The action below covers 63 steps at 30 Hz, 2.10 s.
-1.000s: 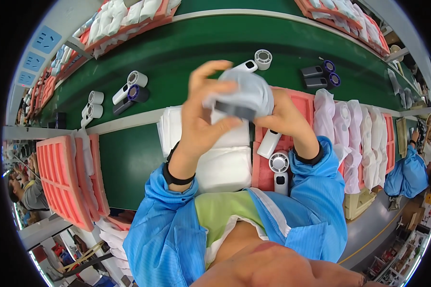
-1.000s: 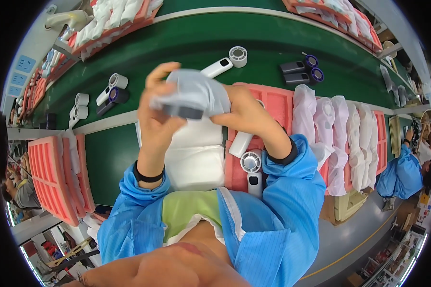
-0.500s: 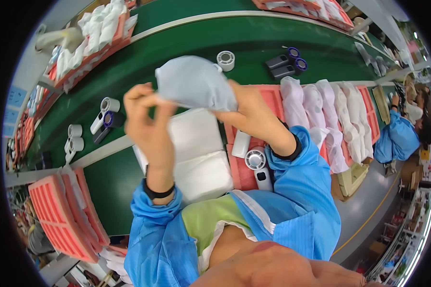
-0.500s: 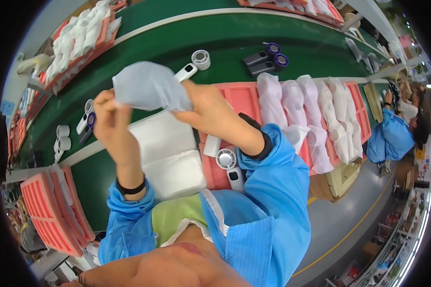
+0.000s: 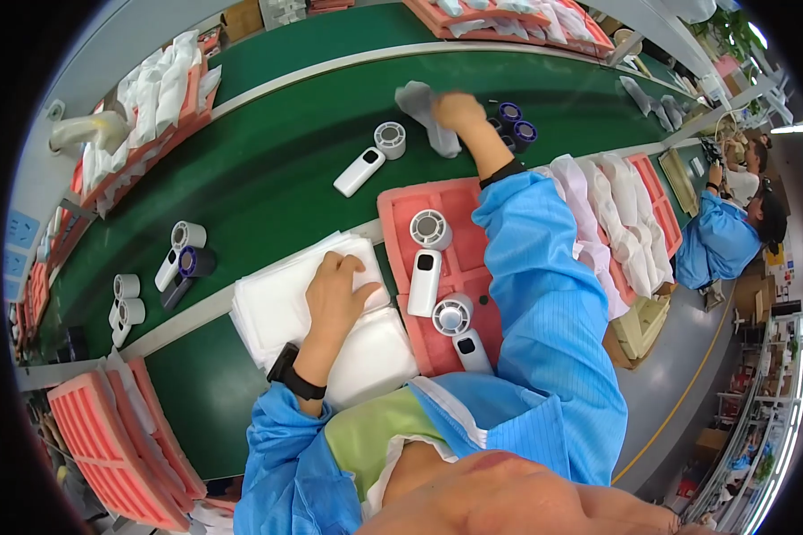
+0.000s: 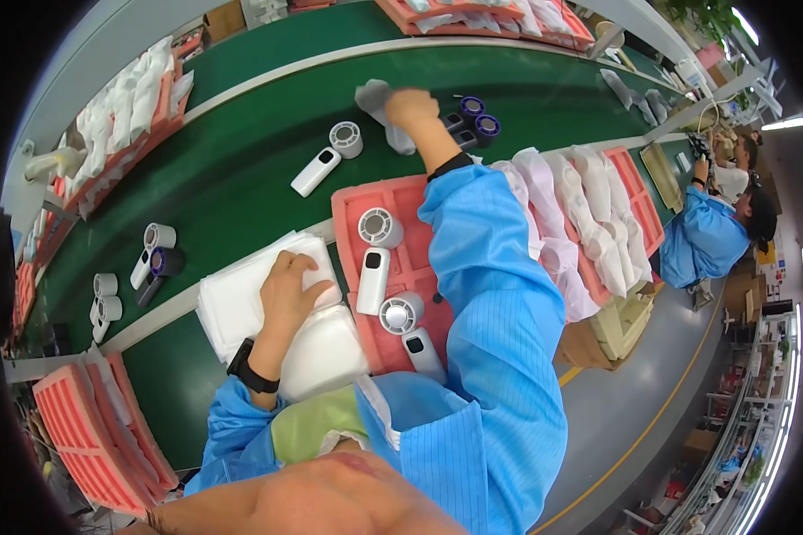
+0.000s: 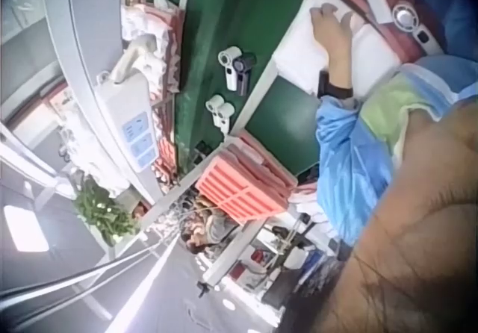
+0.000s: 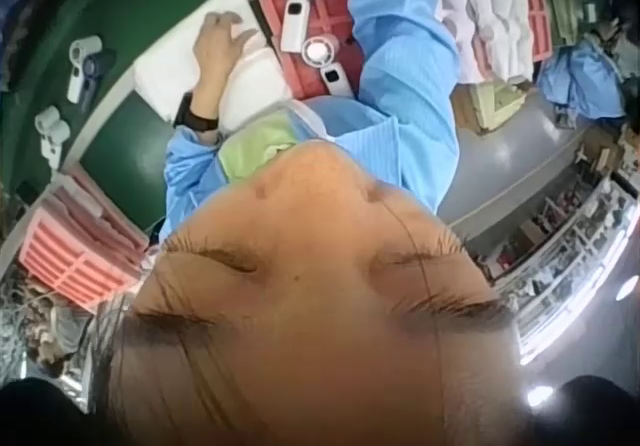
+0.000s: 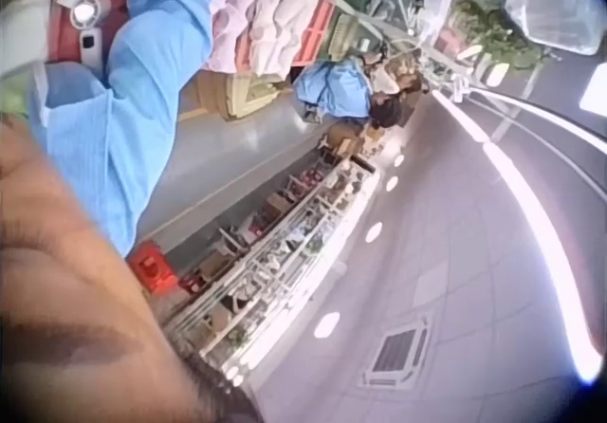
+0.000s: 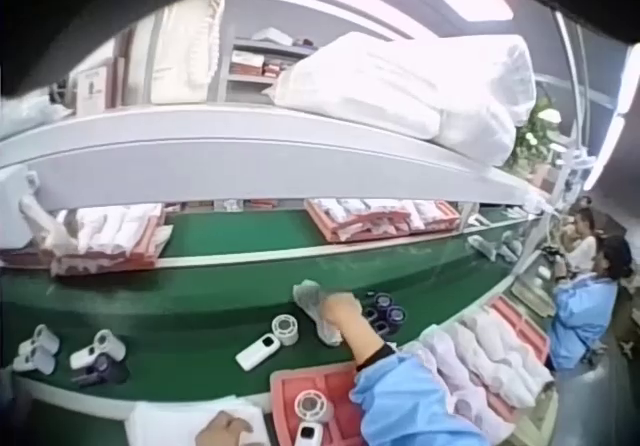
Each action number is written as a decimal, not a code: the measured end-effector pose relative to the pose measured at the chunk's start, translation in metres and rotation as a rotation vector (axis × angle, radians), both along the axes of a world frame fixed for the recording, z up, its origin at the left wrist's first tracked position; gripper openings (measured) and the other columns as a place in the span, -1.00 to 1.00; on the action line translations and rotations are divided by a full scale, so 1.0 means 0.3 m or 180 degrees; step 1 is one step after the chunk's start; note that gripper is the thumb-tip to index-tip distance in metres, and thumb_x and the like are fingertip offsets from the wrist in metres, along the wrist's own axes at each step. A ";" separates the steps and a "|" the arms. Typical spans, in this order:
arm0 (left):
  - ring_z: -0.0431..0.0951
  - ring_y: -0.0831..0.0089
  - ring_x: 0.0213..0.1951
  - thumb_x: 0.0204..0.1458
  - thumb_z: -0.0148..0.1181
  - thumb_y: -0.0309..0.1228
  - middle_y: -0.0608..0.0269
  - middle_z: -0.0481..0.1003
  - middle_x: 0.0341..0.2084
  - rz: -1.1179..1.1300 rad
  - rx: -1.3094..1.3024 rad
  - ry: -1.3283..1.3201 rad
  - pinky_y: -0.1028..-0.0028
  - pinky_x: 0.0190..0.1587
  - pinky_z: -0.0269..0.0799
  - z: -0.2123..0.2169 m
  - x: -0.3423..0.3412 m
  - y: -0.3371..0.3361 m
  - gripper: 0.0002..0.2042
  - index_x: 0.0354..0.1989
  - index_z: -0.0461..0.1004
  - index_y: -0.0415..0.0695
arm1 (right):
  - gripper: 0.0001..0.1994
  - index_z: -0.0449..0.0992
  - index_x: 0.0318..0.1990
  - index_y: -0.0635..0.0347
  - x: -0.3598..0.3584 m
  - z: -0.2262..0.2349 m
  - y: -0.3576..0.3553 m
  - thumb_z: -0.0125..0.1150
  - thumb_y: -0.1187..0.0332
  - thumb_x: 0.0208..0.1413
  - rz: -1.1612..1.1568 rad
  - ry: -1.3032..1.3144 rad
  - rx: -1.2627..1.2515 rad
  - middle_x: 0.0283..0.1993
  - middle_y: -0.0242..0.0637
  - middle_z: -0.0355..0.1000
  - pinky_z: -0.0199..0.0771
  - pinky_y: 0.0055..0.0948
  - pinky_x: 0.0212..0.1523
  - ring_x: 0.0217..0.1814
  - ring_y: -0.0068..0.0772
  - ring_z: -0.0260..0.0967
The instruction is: The person wraps handheld fans and purple fan components in protective foam sheets and places them into a pink tray. This process is repeated for several items, handling them one at a time on a green conveyor belt.
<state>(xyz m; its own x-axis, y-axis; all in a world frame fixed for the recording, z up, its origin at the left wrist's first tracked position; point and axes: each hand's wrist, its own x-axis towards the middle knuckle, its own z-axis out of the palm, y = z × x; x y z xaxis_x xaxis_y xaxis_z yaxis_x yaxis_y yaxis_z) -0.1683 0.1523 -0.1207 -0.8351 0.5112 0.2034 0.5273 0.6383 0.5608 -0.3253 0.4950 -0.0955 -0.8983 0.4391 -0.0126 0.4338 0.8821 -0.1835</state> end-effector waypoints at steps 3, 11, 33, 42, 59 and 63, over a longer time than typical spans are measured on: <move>0.48 0.22 -0.40 -0.16 0.36 -0.39 0.22 0.41 -0.43 0.0093 0.0004 -0.0022 0.34 -0.39 0.37 -0.022 0.007 -0.014 -0.84 -0.45 0.48 -0.11 | -0.66 0.52 0.00 0.07 -0.009 0.065 0.135 0.04 0.23 0.09 -0.0423 -0.0408 0.0490 0.13 -0.07 0.40 0.40 -0.16 0.08 0.17 0.03 0.35; 0.47 0.25 -0.46 -0.13 0.31 -0.46 0.21 0.43 -0.47 0.0183 0.0213 -0.0232 0.36 -0.41 0.36 -0.050 0.005 -0.022 -0.91 -0.48 0.50 -0.11 | -0.47 0.56 -0.05 0.03 0.089 -0.096 0.506 0.36 0.19 -0.34 0.0151 -0.0797 0.0527 -0.07 -0.12 0.52 0.48 -0.22 -0.02 -0.06 -0.07 0.48; 0.41 0.63 -0.43 0.12 0.17 -0.41 0.39 0.47 -0.42 0.0323 0.3412 -0.1883 0.62 -0.35 0.30 0.332 0.010 -0.104 -0.91 -0.34 0.45 -0.15 | -0.32 0.40 0.04 0.21 0.489 0.397 -0.539 0.46 0.46 -0.42 0.3579 0.1499 -0.1838 -0.14 -0.20 0.36 0.38 -0.42 -0.05 -0.10 -0.25 0.35; 0.42 0.57 -0.20 0.22 0.05 -0.35 0.30 0.46 -0.26 0.0261 0.4428 -0.1513 0.49 -0.02 0.30 0.330 -0.047 -0.079 -0.87 -0.23 0.37 -0.15 | -0.15 0.34 0.21 0.12 0.526 0.330 -0.672 0.52 0.48 -0.44 0.3114 0.2008 -0.1344 -0.07 -0.19 0.29 0.39 -0.31 -0.08 -0.04 -0.16 0.29; 0.51 0.43 -0.22 0.06 0.13 -0.61 0.18 0.49 -0.16 -0.0018 0.4392 -0.1698 0.46 -0.13 0.41 0.368 -0.048 -0.008 -0.67 0.02 0.32 -0.17 | -0.20 0.37 0.16 0.20 0.528 0.268 -0.616 0.49 0.53 -0.44 0.2781 0.2434 -0.1271 -0.09 -0.15 0.26 0.41 -0.31 -0.15 -0.10 -0.14 0.30; 0.52 0.30 -0.28 -0.18 0.20 -0.74 0.13 0.49 -0.16 -0.0032 0.1606 0.1545 0.44 -0.26 0.45 0.326 0.021 0.034 -0.41 0.12 0.32 -0.13 | -0.25 0.37 0.15 0.22 0.520 0.259 -0.605 0.43 0.58 -0.38 0.2747 0.2439 -0.1390 -0.08 -0.13 0.25 0.41 -0.32 -0.15 -0.11 -0.12 0.30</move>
<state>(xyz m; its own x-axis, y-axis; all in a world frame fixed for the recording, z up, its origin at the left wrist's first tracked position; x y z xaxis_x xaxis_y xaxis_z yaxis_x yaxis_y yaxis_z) -0.1621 0.1625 -0.0228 -0.5854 0.2634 0.7668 0.7978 0.3557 0.4869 -0.1693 0.3135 -0.0179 -0.7321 -0.2103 0.6480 -0.6095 0.6271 -0.4851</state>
